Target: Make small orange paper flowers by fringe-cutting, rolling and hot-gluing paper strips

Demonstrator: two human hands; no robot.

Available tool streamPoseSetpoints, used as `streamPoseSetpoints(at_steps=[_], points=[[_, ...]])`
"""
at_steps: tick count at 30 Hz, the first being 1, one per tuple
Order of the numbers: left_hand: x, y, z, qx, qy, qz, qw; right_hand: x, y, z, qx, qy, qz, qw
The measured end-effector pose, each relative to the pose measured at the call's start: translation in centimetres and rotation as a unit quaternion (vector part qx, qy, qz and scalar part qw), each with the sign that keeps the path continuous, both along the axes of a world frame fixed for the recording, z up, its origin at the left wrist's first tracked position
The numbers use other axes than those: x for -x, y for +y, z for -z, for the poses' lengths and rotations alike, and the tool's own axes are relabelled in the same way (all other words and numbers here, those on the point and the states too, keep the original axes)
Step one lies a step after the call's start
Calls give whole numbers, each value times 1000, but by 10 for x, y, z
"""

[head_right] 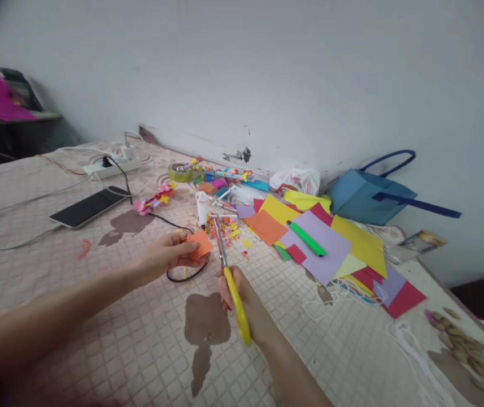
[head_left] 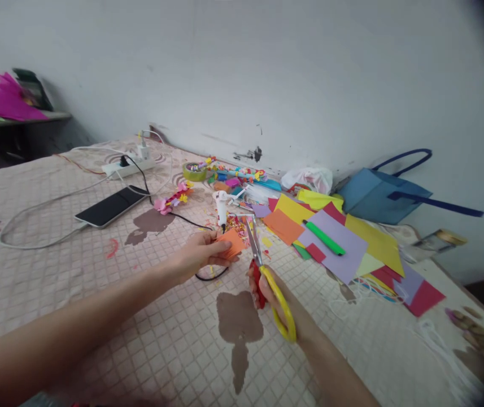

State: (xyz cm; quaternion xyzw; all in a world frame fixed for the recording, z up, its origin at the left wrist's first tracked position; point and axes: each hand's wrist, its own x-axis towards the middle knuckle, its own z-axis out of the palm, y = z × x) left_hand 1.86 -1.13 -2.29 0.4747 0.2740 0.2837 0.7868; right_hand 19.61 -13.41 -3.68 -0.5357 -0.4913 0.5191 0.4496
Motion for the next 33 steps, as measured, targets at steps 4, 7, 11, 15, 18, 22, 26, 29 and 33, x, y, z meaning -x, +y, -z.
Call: streamPoseSetpoints(at_steps=[4,7,11,15,18,22,26,29,33], points=[[6,4,-16,-19,-30,-41,999,-2,-7,-11,-3,-39,-54,998],[9,5,-25,-31,-57,-64,996,0,-9,-16,4,-80,-59,995],[13,10,-27,-51,-65,-76,994,-3,-9,-12,8,-96,-65,993],[15,13,-27,-55,-58,-60,995,-6,-9,-12,14,-114,-69,991],[16,13,-29,-56,-56,-39,996,-4,-11,-18,17,-123,-76,989],[17,15,-32,-60,-60,-39,996,-3,-13,-25,19,-129,-76,989],[18,17,-31,-61,-74,-25,995,-3,-14,-27,35,-132,-73,988],[19,18,-30,-62,-88,-40,993,-3,-14,-26,35,-122,-67,990],[17,18,-30,-56,-95,-55,992,-2,-14,-26,36,-113,-63,991]])
